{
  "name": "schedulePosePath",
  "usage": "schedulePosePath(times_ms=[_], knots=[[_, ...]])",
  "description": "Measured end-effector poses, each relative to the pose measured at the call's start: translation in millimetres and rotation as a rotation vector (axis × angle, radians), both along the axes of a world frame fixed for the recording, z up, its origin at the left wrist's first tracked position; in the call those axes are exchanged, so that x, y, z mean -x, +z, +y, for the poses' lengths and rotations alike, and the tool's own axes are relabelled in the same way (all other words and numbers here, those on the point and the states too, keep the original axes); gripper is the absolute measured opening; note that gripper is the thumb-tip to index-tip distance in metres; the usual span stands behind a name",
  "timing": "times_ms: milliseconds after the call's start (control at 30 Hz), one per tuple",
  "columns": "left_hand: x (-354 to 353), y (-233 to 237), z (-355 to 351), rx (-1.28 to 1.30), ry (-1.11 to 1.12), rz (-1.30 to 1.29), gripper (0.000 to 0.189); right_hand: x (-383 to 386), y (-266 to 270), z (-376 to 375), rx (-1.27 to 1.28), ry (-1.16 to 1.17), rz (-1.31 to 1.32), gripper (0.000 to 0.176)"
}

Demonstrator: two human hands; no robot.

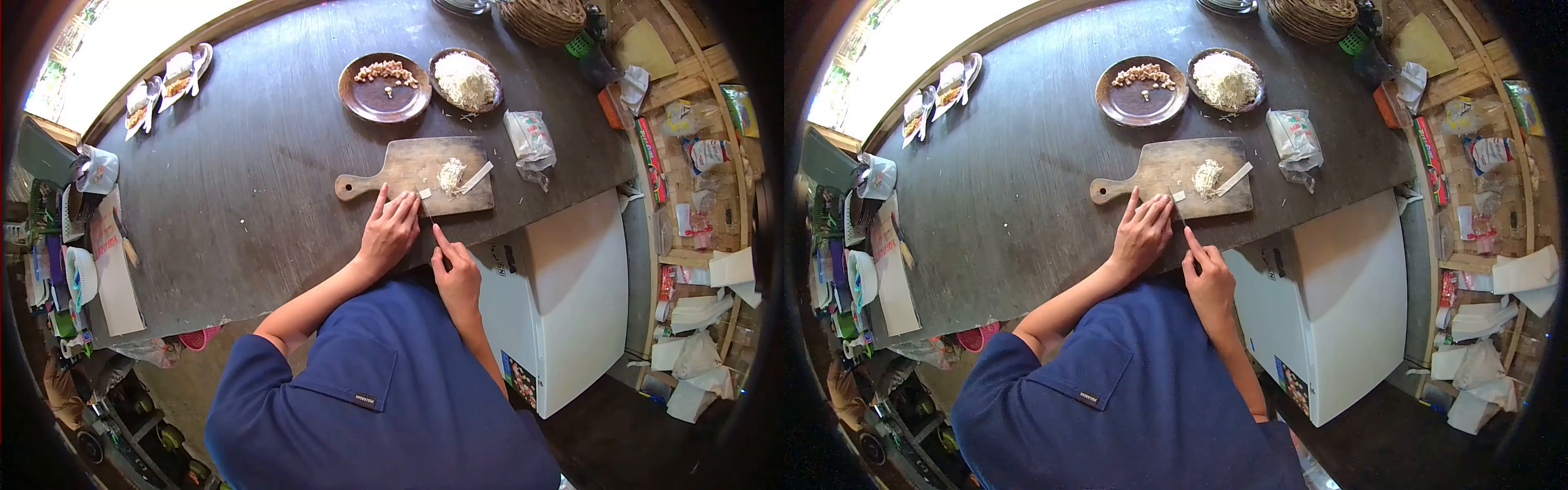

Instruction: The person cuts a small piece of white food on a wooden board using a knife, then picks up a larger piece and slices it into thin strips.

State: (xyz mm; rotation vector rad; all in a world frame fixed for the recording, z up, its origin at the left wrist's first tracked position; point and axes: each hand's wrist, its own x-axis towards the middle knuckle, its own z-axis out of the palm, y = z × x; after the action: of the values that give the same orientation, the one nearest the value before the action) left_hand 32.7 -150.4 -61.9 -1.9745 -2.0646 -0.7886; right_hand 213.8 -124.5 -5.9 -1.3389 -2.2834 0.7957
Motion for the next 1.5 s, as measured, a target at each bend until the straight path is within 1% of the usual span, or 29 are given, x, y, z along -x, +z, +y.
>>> schedulePosePath(times_ms=[300, 400, 533, 667, 800, 1000, 1167, 1267, 1500], knots=[[-1, 0, 0, -0.006, -0.039, -0.06, 0.044, 2, -8, 3, -0.026, -0.006, 0.035, 0.049], [1, -2, 2, -0.024, -0.029, -0.076, 0.044, -4, -3, -2, -0.042, -0.003, -0.023, 0.049], [0, -2, 1, -0.019, -0.036, -0.098, 0.043, 0, -7, 1, -0.005, 0.0, -0.008, 0.047], [1, 1, 1, -0.015, -0.032, -0.089, 0.043, 3, 4, 1, 0.01, -0.004, -0.026, 0.047], [-1, 1, 1, -0.021, -0.04, -0.107, 0.043, -7, -2, -5, 0.018, -0.009, -0.004, 0.047], [-2, 1, 0, -0.014, -0.042, -0.093, 0.043, 0, -3, 0, 0.007, -0.007, 0.047, 0.048], [1, -1, 1, -0.03, -0.044, -0.102, 0.042, -8, -9, -5, -0.031, -0.001, 0.013, 0.05], [1, 1, 0, -0.03, -0.046, -0.096, 0.042, -7, -2, -3, -0.012, -0.008, -0.013, 0.05], [-1, 1, -1, -0.011, -0.055, -0.114, 0.043, -5, -9, -2, -0.021, -0.003, 0.02, 0.049]])
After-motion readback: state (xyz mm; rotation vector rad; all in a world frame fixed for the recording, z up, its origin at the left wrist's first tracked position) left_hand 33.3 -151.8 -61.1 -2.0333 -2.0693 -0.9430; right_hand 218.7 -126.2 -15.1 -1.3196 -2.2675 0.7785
